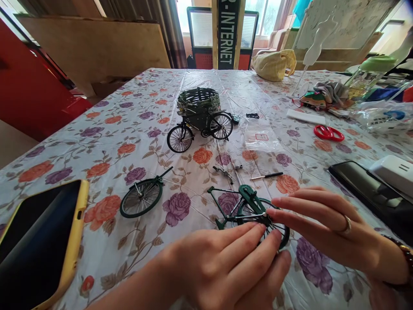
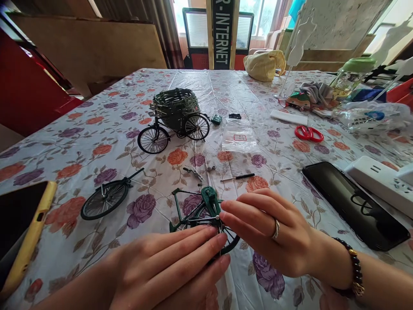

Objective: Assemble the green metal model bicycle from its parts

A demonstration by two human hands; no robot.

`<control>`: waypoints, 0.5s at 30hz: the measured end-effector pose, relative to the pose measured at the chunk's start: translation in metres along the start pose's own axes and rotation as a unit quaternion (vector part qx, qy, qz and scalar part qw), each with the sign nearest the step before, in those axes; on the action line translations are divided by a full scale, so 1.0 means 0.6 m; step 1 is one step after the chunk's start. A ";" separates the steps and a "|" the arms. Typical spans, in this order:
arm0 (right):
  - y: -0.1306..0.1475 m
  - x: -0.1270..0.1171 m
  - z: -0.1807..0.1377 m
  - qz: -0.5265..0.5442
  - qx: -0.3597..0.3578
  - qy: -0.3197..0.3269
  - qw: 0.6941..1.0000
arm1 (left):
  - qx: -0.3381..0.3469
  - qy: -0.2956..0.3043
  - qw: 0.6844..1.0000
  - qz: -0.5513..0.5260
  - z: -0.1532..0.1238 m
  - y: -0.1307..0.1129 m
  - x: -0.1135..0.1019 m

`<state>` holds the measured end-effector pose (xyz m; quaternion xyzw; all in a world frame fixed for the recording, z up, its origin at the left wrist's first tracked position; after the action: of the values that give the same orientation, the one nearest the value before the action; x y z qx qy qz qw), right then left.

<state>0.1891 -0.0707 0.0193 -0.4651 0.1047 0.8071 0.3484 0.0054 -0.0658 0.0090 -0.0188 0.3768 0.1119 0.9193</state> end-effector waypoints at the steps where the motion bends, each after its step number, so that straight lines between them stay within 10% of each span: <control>1: 0.000 -0.001 0.003 -0.001 -0.007 -0.001 1.000 | -0.005 -0.005 1.000 0.003 -0.001 -0.004 0.001; 15: 0.002 0.003 -0.014 0.024 -0.049 -0.007 0.998 | 0.002 -0.012 1.000 -0.019 0.003 -0.002 0.000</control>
<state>0.1937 -0.0749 0.0130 -0.4731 0.0732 0.8227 0.3067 0.0070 -0.0667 0.0102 -0.0227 0.3656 0.0935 0.9258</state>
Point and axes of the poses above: each hand's wrist, its own z-axis towards the middle knuckle, its own x-axis out of the palm, y = z × x, the point moved 3 cm from there along z, towards the middle knuckle
